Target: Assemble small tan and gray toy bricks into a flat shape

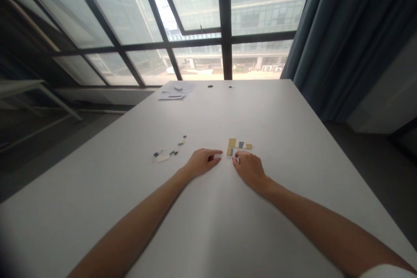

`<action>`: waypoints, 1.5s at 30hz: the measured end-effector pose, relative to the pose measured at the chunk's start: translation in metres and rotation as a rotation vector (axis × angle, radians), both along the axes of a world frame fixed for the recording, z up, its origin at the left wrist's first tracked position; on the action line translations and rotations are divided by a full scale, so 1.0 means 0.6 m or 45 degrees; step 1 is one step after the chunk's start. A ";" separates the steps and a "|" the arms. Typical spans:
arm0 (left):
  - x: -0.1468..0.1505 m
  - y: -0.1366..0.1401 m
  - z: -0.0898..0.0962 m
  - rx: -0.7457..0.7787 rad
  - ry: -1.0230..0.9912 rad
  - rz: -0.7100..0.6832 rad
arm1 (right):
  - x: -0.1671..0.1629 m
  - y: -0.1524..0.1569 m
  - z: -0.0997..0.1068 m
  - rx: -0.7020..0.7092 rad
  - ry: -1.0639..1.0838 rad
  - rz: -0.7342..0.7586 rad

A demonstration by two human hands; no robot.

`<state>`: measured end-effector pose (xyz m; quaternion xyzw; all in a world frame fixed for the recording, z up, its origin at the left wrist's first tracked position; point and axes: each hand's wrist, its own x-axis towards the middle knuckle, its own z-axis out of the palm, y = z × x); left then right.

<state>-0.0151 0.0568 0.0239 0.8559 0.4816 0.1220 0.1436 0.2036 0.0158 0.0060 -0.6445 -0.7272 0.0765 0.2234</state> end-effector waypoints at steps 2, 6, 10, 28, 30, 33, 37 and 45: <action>-0.001 0.000 -0.001 0.006 -0.005 -0.003 | 0.000 -0.004 -0.002 0.078 0.042 0.023; -0.002 0.000 -0.002 0.009 -0.031 -0.008 | -0.001 -0.013 -0.004 0.156 0.109 0.447; -0.003 0.000 -0.003 0.013 -0.037 -0.015 | -0.001 -0.017 -0.008 0.088 0.103 0.927; -0.004 0.000 -0.009 0.033 -0.045 -0.009 | 0.002 -0.015 -0.006 -0.006 0.162 0.918; -0.003 -0.001 -0.008 0.031 -0.046 -0.003 | 0.002 -0.016 -0.004 -0.017 0.157 0.910; -0.002 -0.002 -0.005 0.019 -0.041 0.009 | 0.001 -0.016 -0.002 -0.028 0.149 0.903; -0.001 -0.003 -0.003 0.009 -0.041 0.010 | 0.002 -0.015 -0.002 -0.026 0.151 0.905; -0.002 -0.001 -0.006 0.016 -0.049 -0.005 | 0.003 -0.016 -0.002 -0.030 0.166 0.906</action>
